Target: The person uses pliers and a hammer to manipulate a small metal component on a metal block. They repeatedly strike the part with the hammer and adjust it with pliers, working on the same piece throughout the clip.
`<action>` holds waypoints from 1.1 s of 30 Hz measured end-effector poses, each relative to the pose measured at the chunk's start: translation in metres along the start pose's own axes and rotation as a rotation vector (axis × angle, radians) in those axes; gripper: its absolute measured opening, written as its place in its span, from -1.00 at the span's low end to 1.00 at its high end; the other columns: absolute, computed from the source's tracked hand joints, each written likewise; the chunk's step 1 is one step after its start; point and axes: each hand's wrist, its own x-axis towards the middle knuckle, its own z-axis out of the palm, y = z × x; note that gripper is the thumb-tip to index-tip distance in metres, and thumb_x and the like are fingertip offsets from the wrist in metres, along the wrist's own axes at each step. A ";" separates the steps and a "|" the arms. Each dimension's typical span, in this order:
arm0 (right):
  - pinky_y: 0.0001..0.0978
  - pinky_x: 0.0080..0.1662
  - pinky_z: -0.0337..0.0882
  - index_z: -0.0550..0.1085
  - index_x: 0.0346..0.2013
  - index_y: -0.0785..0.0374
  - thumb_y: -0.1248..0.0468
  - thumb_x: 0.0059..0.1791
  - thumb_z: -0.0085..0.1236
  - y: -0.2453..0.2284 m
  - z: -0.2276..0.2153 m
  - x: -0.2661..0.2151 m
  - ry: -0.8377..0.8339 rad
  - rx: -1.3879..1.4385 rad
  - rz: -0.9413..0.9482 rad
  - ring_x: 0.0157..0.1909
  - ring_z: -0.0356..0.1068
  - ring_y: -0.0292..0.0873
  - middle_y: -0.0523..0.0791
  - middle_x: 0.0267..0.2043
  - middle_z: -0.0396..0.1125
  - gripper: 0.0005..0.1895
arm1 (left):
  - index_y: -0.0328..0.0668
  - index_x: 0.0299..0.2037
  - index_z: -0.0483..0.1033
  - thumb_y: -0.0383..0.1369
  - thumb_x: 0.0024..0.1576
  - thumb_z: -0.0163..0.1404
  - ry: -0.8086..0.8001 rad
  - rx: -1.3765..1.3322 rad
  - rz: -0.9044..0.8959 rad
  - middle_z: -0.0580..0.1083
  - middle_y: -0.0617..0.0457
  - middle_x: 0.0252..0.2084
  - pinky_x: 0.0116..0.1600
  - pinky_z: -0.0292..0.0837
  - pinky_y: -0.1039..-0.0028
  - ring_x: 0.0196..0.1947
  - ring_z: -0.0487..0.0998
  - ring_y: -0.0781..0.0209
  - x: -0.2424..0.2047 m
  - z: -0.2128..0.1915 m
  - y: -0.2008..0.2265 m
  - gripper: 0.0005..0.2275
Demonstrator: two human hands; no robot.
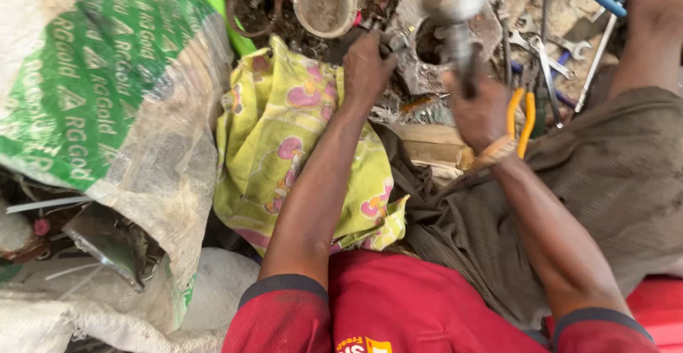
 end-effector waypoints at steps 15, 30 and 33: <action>-0.17 -0.36 0.45 0.29 0.33 0.53 0.12 0.22 0.16 0.016 0.004 0.001 0.039 0.019 0.014 -0.39 0.48 -0.03 0.10 -0.34 0.45 -0.42 | -0.36 -0.12 0.49 -0.35 -0.05 0.30 0.067 0.073 0.130 0.52 -0.22 -0.24 -0.13 0.46 0.08 -0.24 0.57 -0.22 0.008 0.005 -0.002 -0.63; -0.10 -0.35 0.47 0.35 0.25 0.39 0.14 0.13 0.21 0.004 0.017 -0.011 -0.059 -0.080 0.066 -0.39 0.48 0.03 0.14 -0.34 0.47 -0.49 | -0.38 -0.11 0.43 -0.45 -0.08 0.29 0.058 0.034 0.156 0.48 -0.28 -0.17 -0.08 0.43 0.05 -0.15 0.52 -0.30 0.004 0.002 0.001 -0.62; -0.27 -0.33 0.50 0.41 0.12 0.36 0.15 0.24 0.17 0.007 -0.016 -0.021 0.152 0.075 -0.038 -0.37 0.47 -0.14 0.04 -0.30 0.47 -0.67 | -0.34 -0.15 0.43 -0.45 -0.02 0.25 -0.013 0.043 0.097 0.49 -0.22 -0.20 -0.05 0.45 0.08 -0.17 0.55 -0.21 -0.007 0.009 -0.001 -0.70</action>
